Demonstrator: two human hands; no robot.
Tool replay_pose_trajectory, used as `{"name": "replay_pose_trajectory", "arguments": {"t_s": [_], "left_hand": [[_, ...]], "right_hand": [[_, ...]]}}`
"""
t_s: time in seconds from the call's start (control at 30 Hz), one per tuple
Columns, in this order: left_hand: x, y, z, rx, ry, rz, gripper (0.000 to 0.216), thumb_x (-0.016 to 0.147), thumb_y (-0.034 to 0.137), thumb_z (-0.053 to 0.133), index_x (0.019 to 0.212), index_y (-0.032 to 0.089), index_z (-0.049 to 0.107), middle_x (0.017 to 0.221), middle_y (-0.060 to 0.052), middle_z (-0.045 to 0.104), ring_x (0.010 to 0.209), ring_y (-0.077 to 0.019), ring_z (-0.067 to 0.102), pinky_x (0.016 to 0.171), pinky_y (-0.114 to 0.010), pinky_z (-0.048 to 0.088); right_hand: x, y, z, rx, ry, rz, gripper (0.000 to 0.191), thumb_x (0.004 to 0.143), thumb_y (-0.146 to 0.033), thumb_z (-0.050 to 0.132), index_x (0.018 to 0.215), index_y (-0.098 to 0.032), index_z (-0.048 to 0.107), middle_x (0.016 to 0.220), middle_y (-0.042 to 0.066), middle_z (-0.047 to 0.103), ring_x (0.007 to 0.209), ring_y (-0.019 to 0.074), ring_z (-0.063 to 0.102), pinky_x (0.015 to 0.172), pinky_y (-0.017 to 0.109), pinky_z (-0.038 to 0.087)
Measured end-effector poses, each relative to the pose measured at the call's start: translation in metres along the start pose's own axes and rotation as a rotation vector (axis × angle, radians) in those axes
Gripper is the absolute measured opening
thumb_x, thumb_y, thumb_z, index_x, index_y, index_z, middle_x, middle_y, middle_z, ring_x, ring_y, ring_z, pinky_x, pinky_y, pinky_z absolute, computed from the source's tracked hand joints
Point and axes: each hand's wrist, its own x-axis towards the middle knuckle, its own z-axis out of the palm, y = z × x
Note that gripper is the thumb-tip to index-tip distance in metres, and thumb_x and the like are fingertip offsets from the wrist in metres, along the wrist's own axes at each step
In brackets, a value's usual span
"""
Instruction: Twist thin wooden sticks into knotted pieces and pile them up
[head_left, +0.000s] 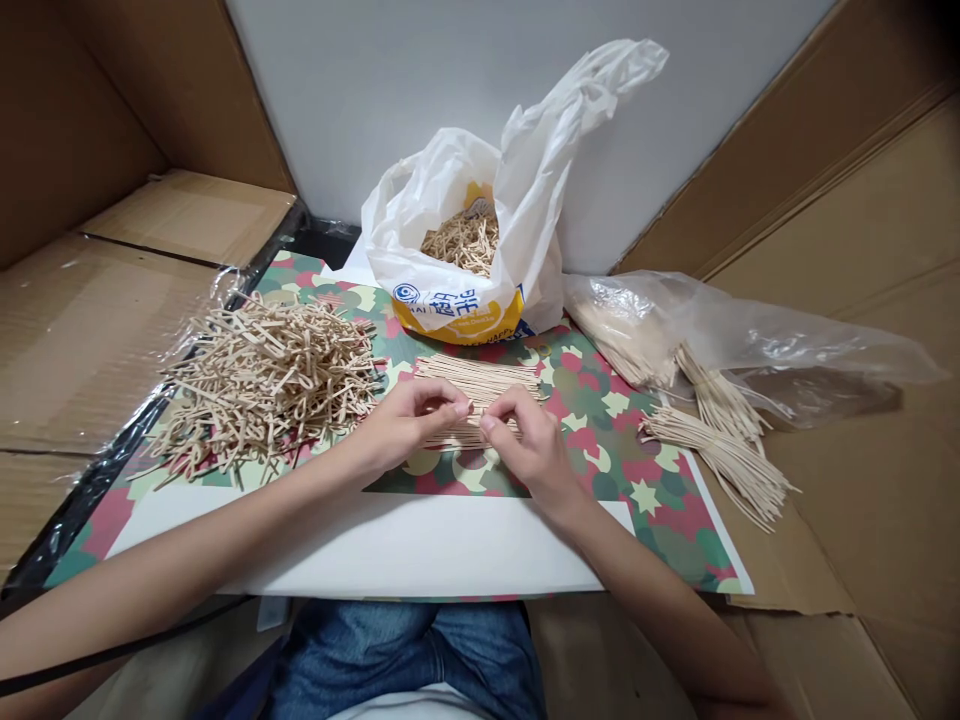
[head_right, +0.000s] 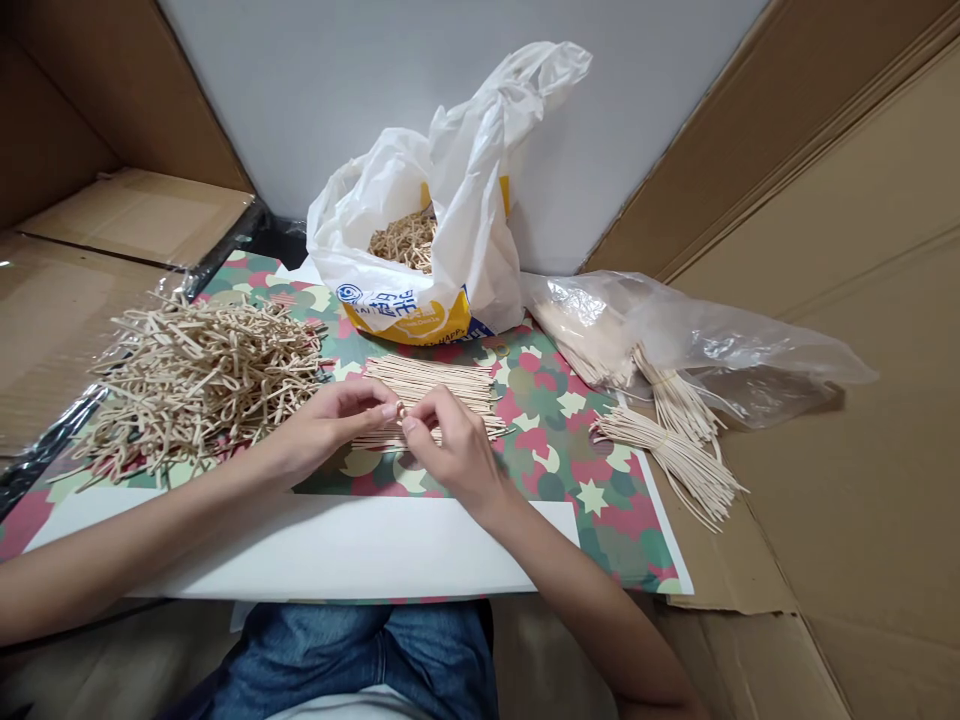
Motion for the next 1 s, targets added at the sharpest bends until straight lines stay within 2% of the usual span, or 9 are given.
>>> {"name": "replay_pose_trajectory", "arguments": {"t_s": [0.1,0.2,0.27,0.47,0.6,0.77,1.0], "left_hand": [[0.000,0.003,0.000,0.387,0.119,0.187,0.019,0.075,0.031,0.059,0.075,0.012,0.060,0.071,-0.003,0.055,0.065,-0.0125,0.049,0.060,-0.024,0.038],[-0.003,0.005,0.002,0.630,0.144,0.357,0.016,0.078,0.027,0.054,0.076,0.013,0.062,0.072,-0.003,0.055,0.066,-0.0126,0.049,0.062,-0.023,0.038],[-0.006,0.005,0.002,0.714,0.134,0.405,0.016,0.080,0.026,0.052,0.077,0.013,0.062,0.072,-0.003,0.054,0.066,-0.0125,0.049,0.062,-0.023,0.037],[-0.009,0.007,0.001,0.774,0.094,0.432,0.017,0.081,0.025,0.050,0.080,0.013,0.063,0.075,-0.004,0.053,0.068,-0.0134,0.051,0.064,-0.024,0.038],[-0.008,0.006,0.000,0.792,0.123,0.395,0.018,0.080,0.026,0.050,0.077,0.014,0.063,0.072,-0.003,0.054,0.066,-0.0133,0.050,0.061,-0.024,0.036],[-0.009,0.004,0.000,0.848,0.123,0.414,0.017,0.081,0.024,0.048,0.078,0.015,0.062,0.072,-0.003,0.054,0.067,-0.0136,0.049,0.062,-0.024,0.035],[-0.013,0.010,-0.001,0.906,0.052,0.458,0.019,0.081,0.022,0.046,0.082,0.013,0.062,0.074,-0.005,0.053,0.070,-0.0153,0.049,0.063,-0.025,0.034]], "right_hand": [[-0.001,-0.001,0.001,-0.325,0.035,-0.256,0.011,0.081,-0.016,0.045,0.071,-0.021,0.045,0.068,0.000,0.053,0.069,0.0140,0.051,0.066,0.026,0.039],[0.000,-0.001,0.003,-0.421,0.021,-0.291,0.011,0.082,-0.016,0.044,0.072,-0.021,0.044,0.068,0.000,0.053,0.069,0.0145,0.051,0.065,0.026,0.039],[0.001,-0.001,0.002,-0.421,0.013,-0.257,0.011,0.083,-0.018,0.044,0.072,-0.021,0.044,0.067,0.000,0.053,0.067,0.0143,0.051,0.063,0.026,0.038],[0.003,0.000,0.000,-0.345,-0.027,-0.154,0.011,0.083,-0.021,0.044,0.071,-0.021,0.044,0.068,-0.001,0.053,0.064,0.0132,0.051,0.060,0.026,0.038],[0.003,0.002,0.000,-0.381,-0.031,-0.200,0.011,0.083,-0.020,0.044,0.072,-0.021,0.044,0.068,0.000,0.053,0.065,0.0135,0.051,0.062,0.026,0.038],[0.003,0.002,0.002,-0.473,-0.030,-0.268,0.012,0.083,-0.019,0.044,0.071,-0.021,0.044,0.066,0.001,0.053,0.067,0.0150,0.051,0.064,0.028,0.038],[0.006,0.001,-0.002,-0.473,-0.065,-0.163,0.014,0.082,-0.025,0.048,0.070,-0.021,0.043,0.067,0.001,0.053,0.067,0.0146,0.051,0.063,0.026,0.038]]}}
